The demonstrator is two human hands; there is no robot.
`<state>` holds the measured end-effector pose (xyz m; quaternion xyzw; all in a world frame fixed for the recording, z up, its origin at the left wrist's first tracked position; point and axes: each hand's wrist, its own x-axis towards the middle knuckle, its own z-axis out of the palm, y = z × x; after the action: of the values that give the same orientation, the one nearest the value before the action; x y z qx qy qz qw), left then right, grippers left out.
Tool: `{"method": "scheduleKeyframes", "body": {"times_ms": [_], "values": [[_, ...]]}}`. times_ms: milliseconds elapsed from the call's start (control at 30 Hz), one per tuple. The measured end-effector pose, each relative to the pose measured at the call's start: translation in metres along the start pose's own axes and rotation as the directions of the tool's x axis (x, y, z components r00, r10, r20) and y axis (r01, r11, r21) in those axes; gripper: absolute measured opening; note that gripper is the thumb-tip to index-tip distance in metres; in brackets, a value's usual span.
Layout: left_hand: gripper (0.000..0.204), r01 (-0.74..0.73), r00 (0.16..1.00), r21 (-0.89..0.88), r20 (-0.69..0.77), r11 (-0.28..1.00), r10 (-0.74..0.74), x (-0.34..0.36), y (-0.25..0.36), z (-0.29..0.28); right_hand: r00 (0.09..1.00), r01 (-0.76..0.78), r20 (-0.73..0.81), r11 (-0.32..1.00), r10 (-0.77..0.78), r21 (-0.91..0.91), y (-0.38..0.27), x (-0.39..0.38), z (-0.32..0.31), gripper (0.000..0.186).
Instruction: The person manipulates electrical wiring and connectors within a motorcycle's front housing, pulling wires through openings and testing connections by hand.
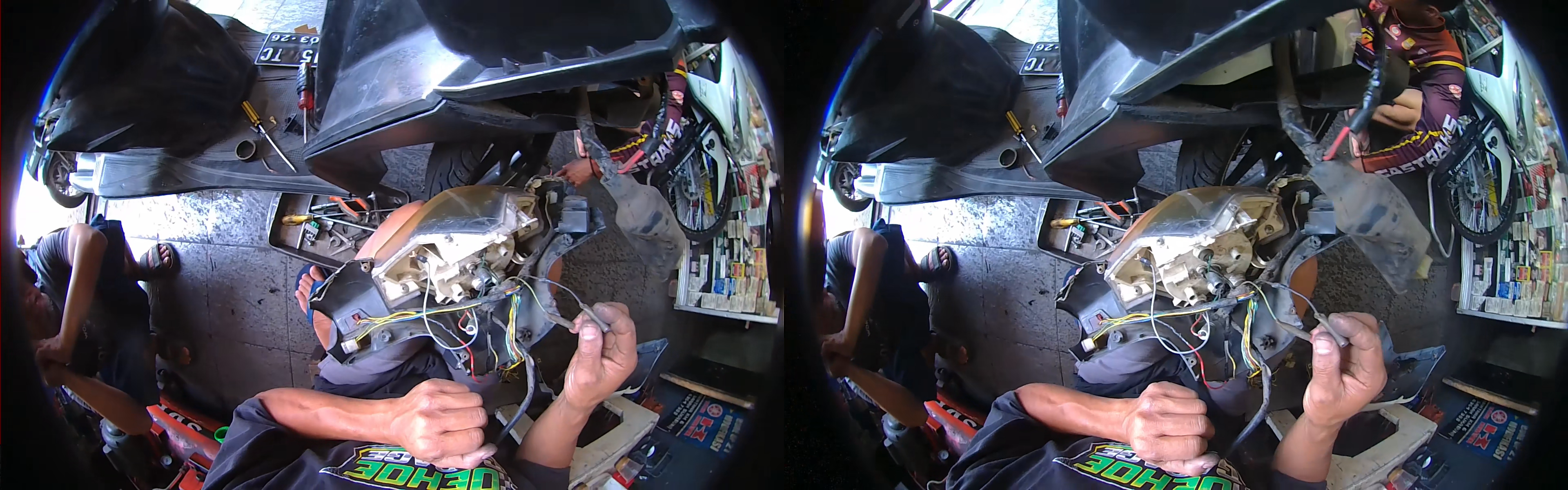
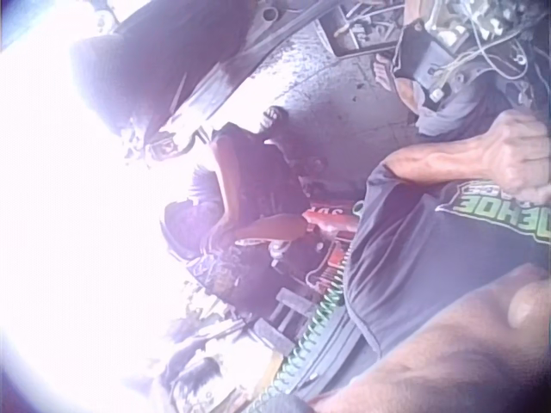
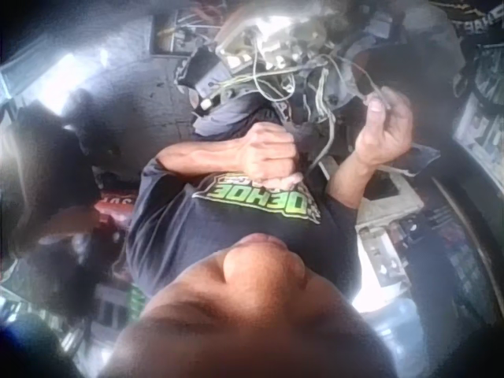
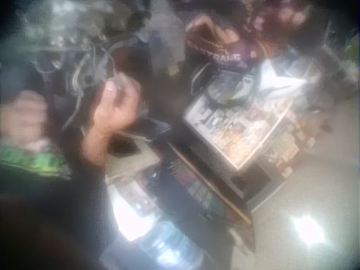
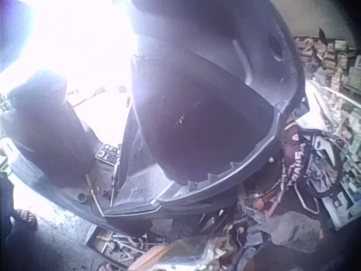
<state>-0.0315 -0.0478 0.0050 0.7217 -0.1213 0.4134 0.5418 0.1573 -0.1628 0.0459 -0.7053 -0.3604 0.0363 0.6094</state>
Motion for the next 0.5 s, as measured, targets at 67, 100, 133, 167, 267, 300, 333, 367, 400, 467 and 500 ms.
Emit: {"method": "scheduleKeyframes", "body": {"times_ms": [67, 100, 133, 167, 267, 300, 333, 367, 400, 467, 500], "values": [[0.038, 0.004, 1.000, 0.005, 0.023, 1.000, -0.004, 0.001, 0.000, -0.002, 1.000, 0.021, 0.010, 0.998, -0.021, -0.061, -0.002, -0.001, 0.002, 0.021], [0.038, 0.003, 1.000, 0.006, 0.025, 1.000, -0.003, 0.001, -0.001, -0.002, 0.999, 0.040, 0.016, 0.995, -0.038, -0.094, -0.002, 0.001, 0.002, 0.021], [0.038, 0.002, 1.000, 0.007, 0.028, 1.000, -0.002, 0.000, -0.001, -0.002, 0.997, 0.071, 0.024, 0.991, -0.069, -0.117, 0.000, 0.002, 0.001, 0.021], [0.038, 0.001, 1.000, 0.007, 0.031, 1.000, -0.001, 0.000, -0.001, -0.002, 0.997, 0.071, 0.049, 0.983, -0.064, -0.167, -0.004, 0.003, -0.001, 0.021], [0.036, 0.000, 0.999, 0.014, 0.044, 1.000, 0.000, 0.002, -0.003, -0.001, 0.994, 0.109, 0.050, 0.974, -0.101, -0.200, -0.010, 0.010, 0.004, 0.022], [0.034, -0.008, 0.999, 0.013, 0.043, 1.000, 0.007, 0.004, -0.003, -0.001, 0.987, 0.156, 0.063, 0.966, -0.146, -0.206, -0.011, 0.014, 0.006, 0.022], [0.032, -0.005, 0.998, 0.016, 0.058, 1.000, 0.004, 0.005, -0.003, -0.002, 0.987, 0.154, 0.087, 0.960, -0.137, -0.235, -0.014, 0.016, 0.007, 0.022], [0.030, -0.002, 0.997, 0.018, 0.074, 1.000, 0.000, 0.005, -0.003, -0.003, 0.986, 0.152, 0.110, 0.952, -0.127, -0.265, -0.017, 0.018, 0.006, 0.022], [0.028, 0.001, 0.997, 0.007, 0.075, 1.000, -0.001, 0.004, -0.004, -0.004, 0.982, 0.176, 0.121, 0.948, -0.148, -0.265, -0.014, 0.018, 0.007, 0.022], [0.019, -0.010, 0.997, -0.012, 0.081, 1.000, 0.011, 0.005, -0.006, -0.006, 0.969, 0.232, 0.146, 0.941, -0.201, -0.244, -0.015, 0.024, 0.009, 0.022], [0.019, -0.008, 0.996, -0.008, 0.086, 1.000, 0.009, 0.006, -0.005, -0.007, 0.970, 0.220, 0.152, 0.948, -0.188, -0.229, -0.017, 0.025, 0.011, 0.022]]}}
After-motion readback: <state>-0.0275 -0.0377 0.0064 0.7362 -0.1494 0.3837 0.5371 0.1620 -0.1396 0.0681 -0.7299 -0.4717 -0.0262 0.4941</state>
